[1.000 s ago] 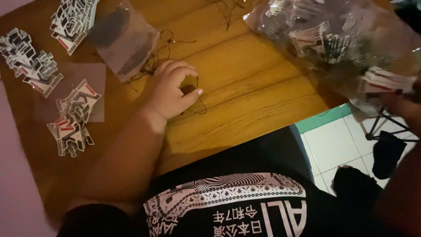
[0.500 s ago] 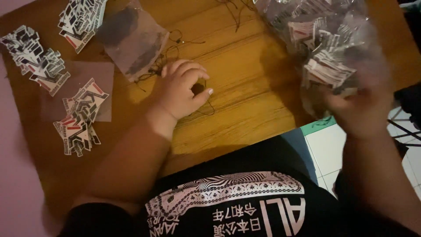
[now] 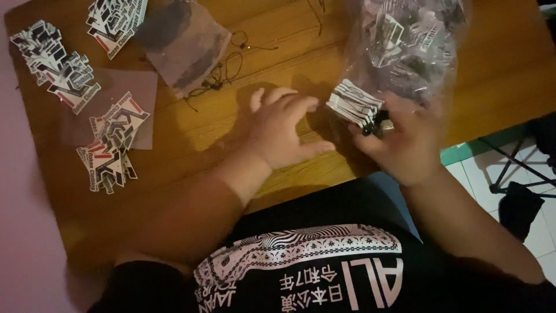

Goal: Sorting, stacking, and bagging clothing tags on a wooden table.

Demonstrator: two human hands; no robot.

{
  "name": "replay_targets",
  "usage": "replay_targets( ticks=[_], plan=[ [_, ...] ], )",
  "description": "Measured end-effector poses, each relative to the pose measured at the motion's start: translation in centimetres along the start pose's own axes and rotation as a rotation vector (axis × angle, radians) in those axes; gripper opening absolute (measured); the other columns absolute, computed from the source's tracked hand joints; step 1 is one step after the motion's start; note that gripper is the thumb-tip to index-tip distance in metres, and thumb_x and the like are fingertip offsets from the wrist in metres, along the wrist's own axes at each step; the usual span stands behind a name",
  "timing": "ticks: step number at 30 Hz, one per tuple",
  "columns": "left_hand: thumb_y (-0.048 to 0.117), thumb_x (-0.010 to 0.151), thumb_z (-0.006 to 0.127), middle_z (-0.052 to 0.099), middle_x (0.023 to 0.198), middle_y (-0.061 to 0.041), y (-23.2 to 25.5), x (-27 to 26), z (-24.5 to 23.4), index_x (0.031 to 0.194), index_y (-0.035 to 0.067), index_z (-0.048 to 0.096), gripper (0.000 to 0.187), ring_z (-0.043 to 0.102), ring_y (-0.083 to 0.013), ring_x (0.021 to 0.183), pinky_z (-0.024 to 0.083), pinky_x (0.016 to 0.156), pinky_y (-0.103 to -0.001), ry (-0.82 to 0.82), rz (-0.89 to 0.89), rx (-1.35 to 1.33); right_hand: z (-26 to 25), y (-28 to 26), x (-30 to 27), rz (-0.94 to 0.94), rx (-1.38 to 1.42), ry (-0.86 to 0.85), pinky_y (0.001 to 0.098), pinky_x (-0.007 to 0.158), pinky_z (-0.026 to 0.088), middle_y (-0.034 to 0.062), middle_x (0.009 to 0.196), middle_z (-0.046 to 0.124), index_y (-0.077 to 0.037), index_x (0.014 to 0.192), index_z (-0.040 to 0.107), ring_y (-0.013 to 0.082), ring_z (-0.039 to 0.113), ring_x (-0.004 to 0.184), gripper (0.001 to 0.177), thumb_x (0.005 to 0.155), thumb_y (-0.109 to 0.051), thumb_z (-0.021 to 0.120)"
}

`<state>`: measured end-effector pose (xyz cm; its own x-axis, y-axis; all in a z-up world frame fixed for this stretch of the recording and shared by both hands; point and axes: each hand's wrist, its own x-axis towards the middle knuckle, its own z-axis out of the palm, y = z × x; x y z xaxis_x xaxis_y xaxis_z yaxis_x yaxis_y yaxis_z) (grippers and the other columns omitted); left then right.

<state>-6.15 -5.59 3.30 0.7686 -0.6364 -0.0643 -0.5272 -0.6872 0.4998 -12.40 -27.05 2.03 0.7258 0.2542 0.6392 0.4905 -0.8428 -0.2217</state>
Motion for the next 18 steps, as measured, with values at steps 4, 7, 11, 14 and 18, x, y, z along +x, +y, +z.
replay_targets(
  ticks=[4, 7, 11, 14, 18],
  plan=[
    [0.049, 0.078, 0.052, 0.066, 0.099, 0.004, -0.2, 1.1, 2.5, 0.097, 0.022, 0.063, 0.035, 0.05, -0.0237, 0.104, 0.024, 0.089, -0.049, 0.182, 0.017, -0.098, 0.0, -0.4, 0.1, 0.071, -0.064, -0.02, 0.0393, 0.082, 0.043, 0.0085, 0.085, 0.067, 0.0, 0.098, 0.066, 0.0264, 0.063, 0.08, 0.032, 0.08, -0.023, 0.078],
    [0.04, 0.081, 0.054, 0.067, 0.091, 0.006, -0.3, 1.4, 3.0, 0.094, 0.022, 0.064, 0.024, 0.055, -0.0221, 0.094, 0.03, 0.078, -0.043, 0.279, 0.063, -0.142, -0.3, -0.8, 0.6, 0.098, -0.025, -0.021, 0.0371, 0.08, 0.044, 0.0091, 0.086, 0.066, 0.0, 0.098, 0.065, 0.0262, 0.063, 0.081, 0.029, 0.081, -0.02, 0.078],
    [0.037, 0.082, 0.057, 0.065, 0.093, 0.004, -0.1, 1.8, 2.9, 0.093, 0.021, 0.062, 0.02, 0.056, -0.0226, 0.091, 0.03, 0.08, -0.043, 0.293, 0.002, -0.21, -0.5, -1.1, 1.1, 0.124, 0.027, -0.027, 0.0374, 0.078, 0.045, 0.0111, 0.088, 0.067, 0.001, 0.096, 0.067, 0.0293, 0.062, 0.086, 0.025, 0.08, -0.015, 0.076],
    [0.035, 0.085, 0.052, 0.061, 0.105, -0.004, 2.1, 1.6, -0.1, 0.112, 0.011, 0.055, 0.037, 0.059, -0.0181, 0.086, 0.048, 0.069, -0.031, 0.059, -0.173, -0.345, -1.1, -1.6, 2.0, 0.106, 0.127, -0.013, 0.0387, 0.076, 0.046, 0.0148, 0.088, 0.066, 0.005, 0.095, 0.067, 0.0302, 0.062, 0.084, 0.024, 0.079, -0.01, 0.076],
    [0.031, 0.087, 0.051, 0.058, 0.067, 0.005, 2.6, 2.3, 1.3, 0.079, 0.021, 0.053, 0.013, 0.054, -0.0179, 0.061, 0.028, 0.084, -0.041, 0.139, -0.137, -0.257, -1.3, -0.8, 1.1, 0.045, 0.154, 0.014, 0.0458, 0.091, 0.047, 0.0244, 0.112, 0.06, 0.008, 0.109, 0.061, 0.0378, 0.057, 0.105, 0.033, 0.082, -0.004, 0.076]
  ],
)
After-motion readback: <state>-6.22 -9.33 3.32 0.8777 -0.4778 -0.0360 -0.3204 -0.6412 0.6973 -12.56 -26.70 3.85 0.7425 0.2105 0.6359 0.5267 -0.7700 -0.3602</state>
